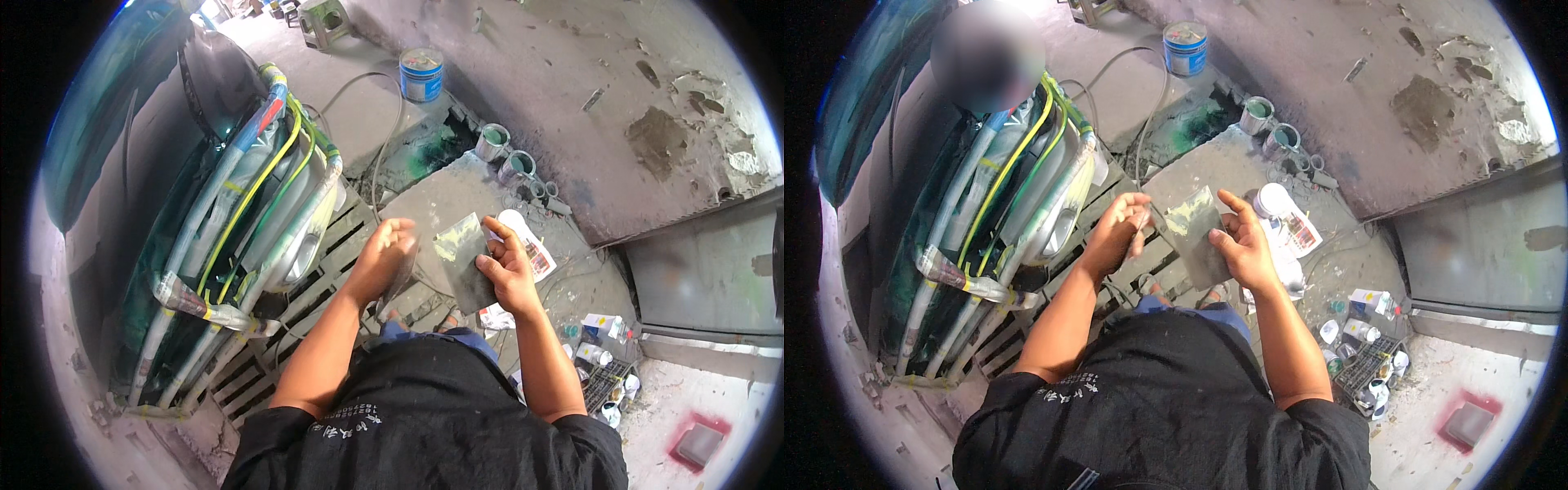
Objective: The person scoops a beige paste from a can onto a metal putty knife, then uses a second knife to spread and smooth the paste across the first blade. The person repeatedly transfers and spreads the paste between the two knives while sitting on the floor.
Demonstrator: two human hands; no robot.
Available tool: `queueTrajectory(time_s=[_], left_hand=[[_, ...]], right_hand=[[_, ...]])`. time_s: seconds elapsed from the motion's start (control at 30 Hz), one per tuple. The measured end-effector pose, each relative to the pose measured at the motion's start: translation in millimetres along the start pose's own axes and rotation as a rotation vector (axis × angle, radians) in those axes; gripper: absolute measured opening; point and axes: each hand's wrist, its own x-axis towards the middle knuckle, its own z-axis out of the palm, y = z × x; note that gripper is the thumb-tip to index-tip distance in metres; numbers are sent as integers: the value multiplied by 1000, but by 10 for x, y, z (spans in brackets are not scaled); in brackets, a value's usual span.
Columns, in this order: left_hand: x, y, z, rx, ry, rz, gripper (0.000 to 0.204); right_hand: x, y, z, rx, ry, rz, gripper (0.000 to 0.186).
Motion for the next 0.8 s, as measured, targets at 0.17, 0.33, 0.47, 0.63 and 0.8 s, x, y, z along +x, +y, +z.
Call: queueTrajectory(time_s=[0.17, 0.33, 0.47, 0.63, 0.8], left_hand=[[142, -60, 79, -20, -201, 5, 31], [105, -124, 5, 154, -143, -89, 18], [30, -112, -24, 151, -159, -141, 21], [38, -184, 1, 166, -87, -117, 25], [36, -261, -69, -23, 16, -219, 28]], right_hand=[[-45, -1, 96, -87, -42, 52, 58], [-82, 19, 90, -197, -35, 28, 58], [-105, 82, 32, -202, 9, 28, 55], [-88, 132, 76, -128, 32, 18, 55], [-32, 67, 105, -106, 91, -36, 54]])
